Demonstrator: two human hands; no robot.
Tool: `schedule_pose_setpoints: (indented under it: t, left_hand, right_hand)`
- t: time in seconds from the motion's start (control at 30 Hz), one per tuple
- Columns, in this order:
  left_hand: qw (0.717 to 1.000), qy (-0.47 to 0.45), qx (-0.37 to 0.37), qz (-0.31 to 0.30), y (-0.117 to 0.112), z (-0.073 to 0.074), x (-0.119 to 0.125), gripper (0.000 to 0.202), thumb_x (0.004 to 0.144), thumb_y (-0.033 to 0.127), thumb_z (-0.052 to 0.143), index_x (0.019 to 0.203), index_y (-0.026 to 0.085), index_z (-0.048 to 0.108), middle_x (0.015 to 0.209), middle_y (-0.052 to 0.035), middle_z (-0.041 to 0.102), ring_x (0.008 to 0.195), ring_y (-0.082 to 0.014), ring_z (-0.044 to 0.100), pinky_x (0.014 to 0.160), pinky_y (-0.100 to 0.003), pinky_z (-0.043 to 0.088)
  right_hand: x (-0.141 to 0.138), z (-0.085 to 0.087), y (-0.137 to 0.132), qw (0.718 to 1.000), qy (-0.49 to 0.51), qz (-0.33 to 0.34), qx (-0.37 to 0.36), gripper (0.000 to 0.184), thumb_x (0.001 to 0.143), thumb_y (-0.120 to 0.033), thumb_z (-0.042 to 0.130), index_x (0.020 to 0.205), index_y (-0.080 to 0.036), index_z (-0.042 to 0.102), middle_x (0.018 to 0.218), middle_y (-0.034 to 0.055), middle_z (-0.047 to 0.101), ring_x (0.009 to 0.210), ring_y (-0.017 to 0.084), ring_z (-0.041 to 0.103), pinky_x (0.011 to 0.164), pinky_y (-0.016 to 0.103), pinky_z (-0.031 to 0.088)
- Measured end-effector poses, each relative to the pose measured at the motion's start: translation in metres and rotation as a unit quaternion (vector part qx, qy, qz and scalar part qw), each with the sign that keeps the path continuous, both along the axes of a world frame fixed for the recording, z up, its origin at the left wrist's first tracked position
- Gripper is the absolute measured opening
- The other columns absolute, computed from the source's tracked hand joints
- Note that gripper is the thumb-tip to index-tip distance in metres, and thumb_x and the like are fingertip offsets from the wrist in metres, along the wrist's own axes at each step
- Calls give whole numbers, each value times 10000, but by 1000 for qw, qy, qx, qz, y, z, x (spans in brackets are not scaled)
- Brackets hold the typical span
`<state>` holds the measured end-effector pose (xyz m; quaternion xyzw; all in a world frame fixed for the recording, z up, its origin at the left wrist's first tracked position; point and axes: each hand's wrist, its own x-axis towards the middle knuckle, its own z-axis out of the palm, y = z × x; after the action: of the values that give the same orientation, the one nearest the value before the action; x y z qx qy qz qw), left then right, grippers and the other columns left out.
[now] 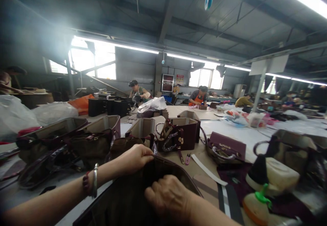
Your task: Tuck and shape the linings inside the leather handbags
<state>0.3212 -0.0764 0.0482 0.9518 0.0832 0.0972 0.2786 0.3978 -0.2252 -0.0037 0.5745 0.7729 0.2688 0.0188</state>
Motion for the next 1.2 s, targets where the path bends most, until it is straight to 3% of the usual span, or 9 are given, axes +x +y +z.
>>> schedule_pose_setpoints:
  t: [0.1, 0.2, 0.47, 0.67, 0.77, 0.9, 1.03, 1.2]
  left_hand:
    - [1000, -7, 6, -2, -1, 1, 1, 247, 724, 207, 426, 689, 104, 647, 595, -27, 584, 550, -106, 468, 508, -191, 322]
    - [1000, -8, -5, -10, 0, 2, 1, 244, 720, 198, 430, 730, 106, 655, 635, -37, 612, 576, -114, 496, 532, -192, 343]
    - [1000, -4, -7, -9, 1, 1, 1, 245, 723, 210, 437, 759, 115, 660, 655, -30, 622, 587, -115, 502, 543, -187, 353]
    - [999, -1, -18, -37, 5, 1, 1, 241, 722, 226, 443, 737, 118, 658, 602, -4, 579, 557, -97, 461, 504, -174, 322]
    - [999, 5, -20, -45, 7, 1, 3, 245, 724, 240, 439, 712, 118, 651, 550, 14, 519, 513, -84, 412, 468, -173, 292]
    - [999, 19, -16, -38, 9, 0, 6, 260, 727, 257, 430, 670, 107, 635, 524, 16, 473, 489, -82, 377, 455, -183, 278]
    - [998, 22, -21, -52, 9, 1, 10, 245, 724, 254, 432, 687, 123, 636, 554, 19, 494, 523, -87, 401, 496, -177, 303]
    - [997, 35, -21, -71, 11, 5, 15, 241, 722, 263, 433, 667, 120, 619, 535, 29, 464, 519, -84, 399, 489, -178, 292]
  right_hand:
    - [5, 13, -6, 984, 49, -49, 167, 146, 824, -140, 384, 755, -171, 508, 611, 8, 498, 557, 149, 426, 525, 289, 293]
    - [13, 19, -5, 963, 60, -115, 238, 200, 851, -138, 348, 873, -138, 547, 673, 50, 511, 655, 175, 438, 600, 295, 328]
    - [22, 16, 0, 959, 65, -154, 229, 216, 839, -156, 368, 710, -154, 542, 651, 44, 483, 659, 177, 424, 637, 295, 343]
    - [27, 17, 4, 950, 131, -172, 224, 130, 804, -172, 405, 696, -161, 478, 711, 52, 476, 707, 190, 453, 653, 317, 388]
    - [32, 14, 2, 943, 212, -143, 212, 42, 799, -167, 413, 811, -156, 452, 846, 82, 507, 801, 190, 500, 704, 312, 424]
    - [40, 10, -1, 924, 288, -194, 157, 309, 797, -190, 453, 1090, -155, 362, 899, 66, 589, 726, 171, 582, 615, 279, 474]
    - [46, 10, -3, 940, 250, -210, 94, 262, 828, -209, 427, 1081, -148, 459, 977, 81, 612, 840, 209, 581, 703, 332, 469]
    - [50, 15, -4, 935, 289, -198, 63, 284, 828, -276, 441, 1073, -154, 519, 1035, 78, 592, 971, 203, 517, 845, 316, 398]
